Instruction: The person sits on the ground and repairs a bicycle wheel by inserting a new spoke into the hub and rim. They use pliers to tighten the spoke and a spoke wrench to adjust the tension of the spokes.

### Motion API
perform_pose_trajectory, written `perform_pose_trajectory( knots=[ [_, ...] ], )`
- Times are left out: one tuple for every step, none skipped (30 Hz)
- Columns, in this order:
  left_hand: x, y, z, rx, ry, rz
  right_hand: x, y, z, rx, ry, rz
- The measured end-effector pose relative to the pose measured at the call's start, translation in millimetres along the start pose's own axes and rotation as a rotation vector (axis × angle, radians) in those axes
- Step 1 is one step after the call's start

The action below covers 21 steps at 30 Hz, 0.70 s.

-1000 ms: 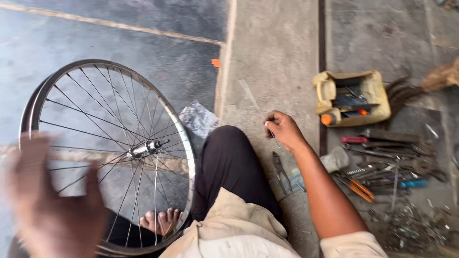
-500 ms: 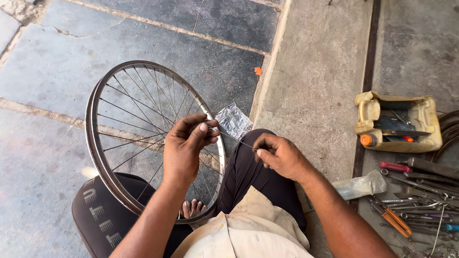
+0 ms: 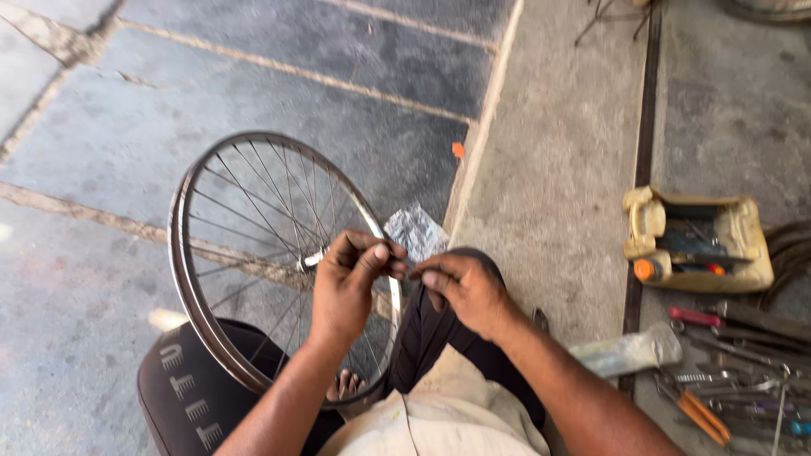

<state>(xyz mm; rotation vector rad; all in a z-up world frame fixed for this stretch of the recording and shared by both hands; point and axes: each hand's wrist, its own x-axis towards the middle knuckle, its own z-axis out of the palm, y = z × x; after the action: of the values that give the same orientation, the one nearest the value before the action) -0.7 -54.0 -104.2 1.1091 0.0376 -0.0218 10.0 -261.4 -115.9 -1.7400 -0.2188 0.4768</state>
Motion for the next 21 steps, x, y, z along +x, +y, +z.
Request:
perform_pose_trajectory(
  knots=[
    [0.3,1.9,1.1,-0.002,-0.001,0.007,-0.4,0.6,1.6,0.003,0.011,-0.02],
    [0.0,3.5,2.7,-0.003,-0.002,0.015,-1.1,1.1,3.3,-0.001,0.023,-0.008],
    [-0.2,4.3,4.5,-0.006,-0.004,0.024,-2.1,2.0,4.1,-0.006,0.037,0.002],
    [0.1,5.1,6.1,0.027,0.0,0.031,-2.2,2.8,4.8,-0.01,0.051,0.012],
    [-1.4,5.3,8.1,0.057,0.008,0.032,-2.5,3.5,5.9,0.009,0.056,0.021],
    [-1.8,6.0,9.1,0.087,0.016,0.034,-0.7,3.8,7.0,0.029,0.061,0.03],
    [-3.9,6.7,9.5,0.099,0.019,0.037,-1.1,4.0,8.2,0.05,0.066,0.044],
    [-5.3,7.3,10.2,0.111,0.022,0.041,-2.5,3.4,8.4,0.08,0.049,0.054],
    [-4.6,8.6,10.9,0.124,0.025,0.044,-4.1,1.9,8.2,0.112,0.033,0.065],
    [-2.1,10.5,10.8,0.126,0.051,0.013,-4.2,-0.4,6.8,0.143,0.016,0.076],
    [-0.5,12.9,9.1,0.128,0.078,-0.02,-4.8,-2.7,4.0,0.071,0.008,0.107],
    [2.2,15.3,7.0,0.13,0.106,-0.054,-5.7,-5.1,-0.9,0.0,0.0,0.139],
    [6.8,20.0,1.3,0.071,0.163,0.003,-7.4,-6.5,-4.8,-0.07,-0.004,0.172],
    [12.3,27.1,-8.2,0.013,0.221,0.06,-9.3,-7.2,-9.7,-0.157,0.028,0.142],
    [15.1,33.5,-17.1,-0.048,0.279,0.116,-11.9,-7.3,-16.7,-0.246,0.06,0.113],
    [16.3,39.4,-25.4,-0.062,0.32,0.128,-14.5,-6.7,-22.1,-0.334,0.092,0.083],
    [19.1,45.9,-32.9,-0.076,0.362,0.145,-15.8,-5.8,-25.5,-0.325,0.091,0.106],
    [20.7,49.7,-35.8,-0.091,0.405,0.163,-18.3,-4.5,-27.3,-0.315,0.09,0.128],
    [20.2,49.0,-32.7,-0.094,0.405,0.106,-21.1,-2.5,-27.2,-0.303,0.09,0.155],
    [19.3,46.4,-25.5,-0.097,0.404,0.049,-21.7,-0.6,-24.9,-0.301,0.088,0.178],
    [17.6,43.6,-16.6,-0.1,0.404,-0.01,-21.6,0.9,-20.7,-0.299,0.087,0.201]
  ],
)
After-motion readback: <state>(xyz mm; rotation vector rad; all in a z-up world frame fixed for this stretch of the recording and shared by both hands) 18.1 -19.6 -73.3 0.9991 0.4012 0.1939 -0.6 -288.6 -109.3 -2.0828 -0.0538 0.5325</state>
